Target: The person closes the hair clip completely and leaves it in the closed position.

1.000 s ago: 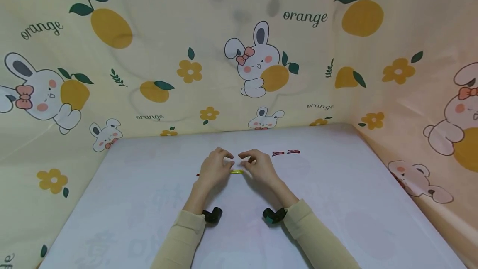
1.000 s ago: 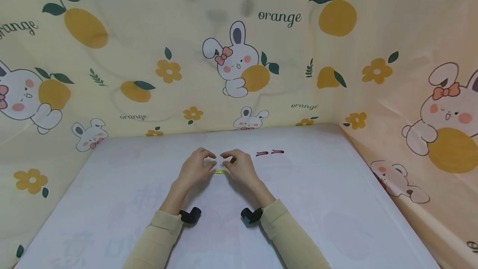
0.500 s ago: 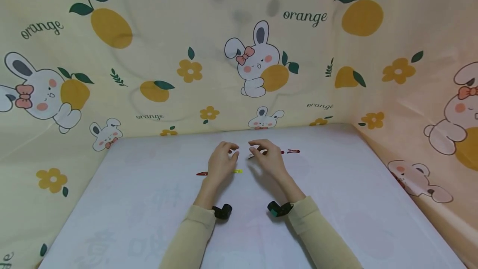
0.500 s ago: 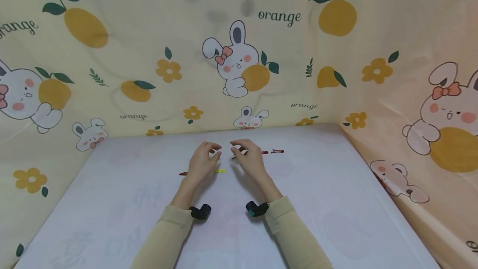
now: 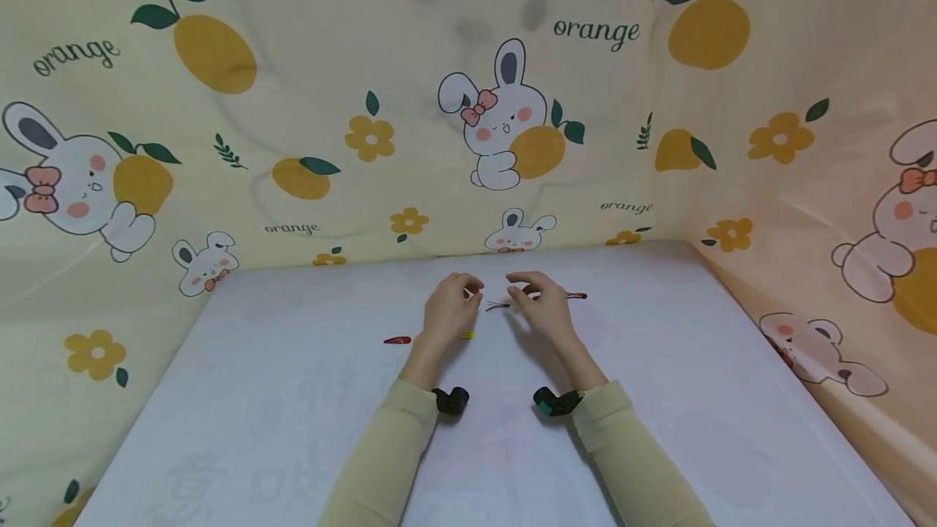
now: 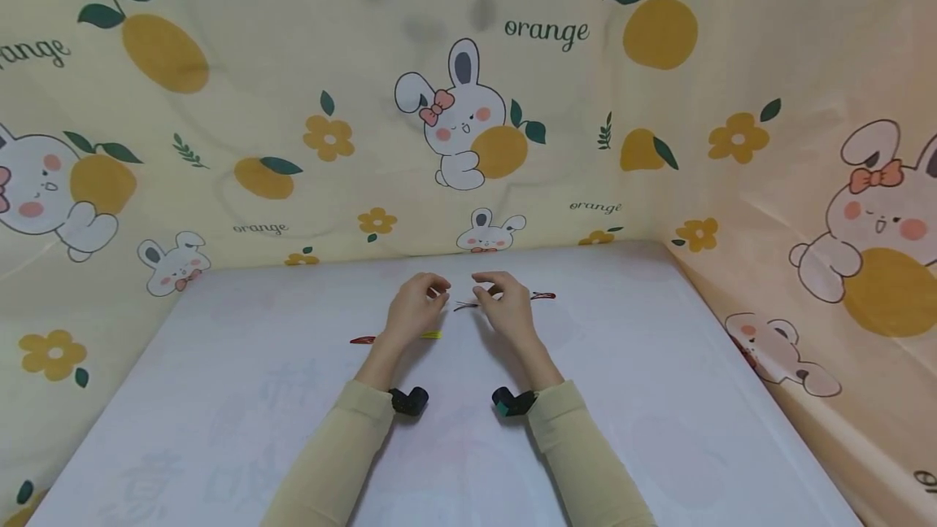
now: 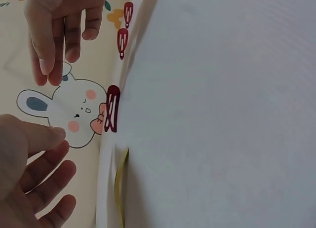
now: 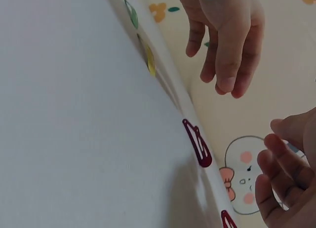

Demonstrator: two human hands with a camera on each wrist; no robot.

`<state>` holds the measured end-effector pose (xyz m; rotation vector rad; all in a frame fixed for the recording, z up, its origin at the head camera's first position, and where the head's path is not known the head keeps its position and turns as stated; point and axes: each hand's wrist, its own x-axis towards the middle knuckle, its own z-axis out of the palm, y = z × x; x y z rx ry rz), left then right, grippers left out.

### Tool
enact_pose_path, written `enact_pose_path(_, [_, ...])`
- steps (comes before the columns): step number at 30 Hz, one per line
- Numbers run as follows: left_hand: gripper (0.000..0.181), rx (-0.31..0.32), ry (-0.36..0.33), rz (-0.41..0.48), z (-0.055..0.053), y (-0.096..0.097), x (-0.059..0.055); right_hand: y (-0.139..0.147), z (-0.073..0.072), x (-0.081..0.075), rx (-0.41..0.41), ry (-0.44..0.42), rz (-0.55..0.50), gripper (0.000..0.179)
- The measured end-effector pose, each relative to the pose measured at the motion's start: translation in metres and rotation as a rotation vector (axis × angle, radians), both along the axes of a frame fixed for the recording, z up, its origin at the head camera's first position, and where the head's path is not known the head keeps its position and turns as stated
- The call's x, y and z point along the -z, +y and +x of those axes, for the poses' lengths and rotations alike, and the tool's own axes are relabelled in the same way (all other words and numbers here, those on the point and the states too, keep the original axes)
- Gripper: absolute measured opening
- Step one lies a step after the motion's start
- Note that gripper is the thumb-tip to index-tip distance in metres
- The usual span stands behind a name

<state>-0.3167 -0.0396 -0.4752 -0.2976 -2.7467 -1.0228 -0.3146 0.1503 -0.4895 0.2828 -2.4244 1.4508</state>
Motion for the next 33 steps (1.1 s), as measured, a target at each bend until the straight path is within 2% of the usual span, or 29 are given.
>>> enact_pose_path(3, [0.014,0.015,-0.019,-0.020,-0.003,0.003,0.002,0.003,0.000,0.001,0.012,-0.026,0.022,0.027])
enact_pose_path(15, [0.012,0.111,-0.125,-0.121,-0.015,0.012,0.004,0.008,0.000,0.001,-0.010,-0.231,0.078,0.026])
enact_pose_path(23, [0.007,0.128,-0.168,-0.188,-0.019,0.014,0.008,0.006,-0.001,0.004,-0.030,-0.244,0.104,0.026])
enact_pose_path(33, [0.010,0.121,-0.200,-0.195,-0.020,0.018,0.008,0.004,0.000,0.006,-0.052,-0.281,0.139,0.025])
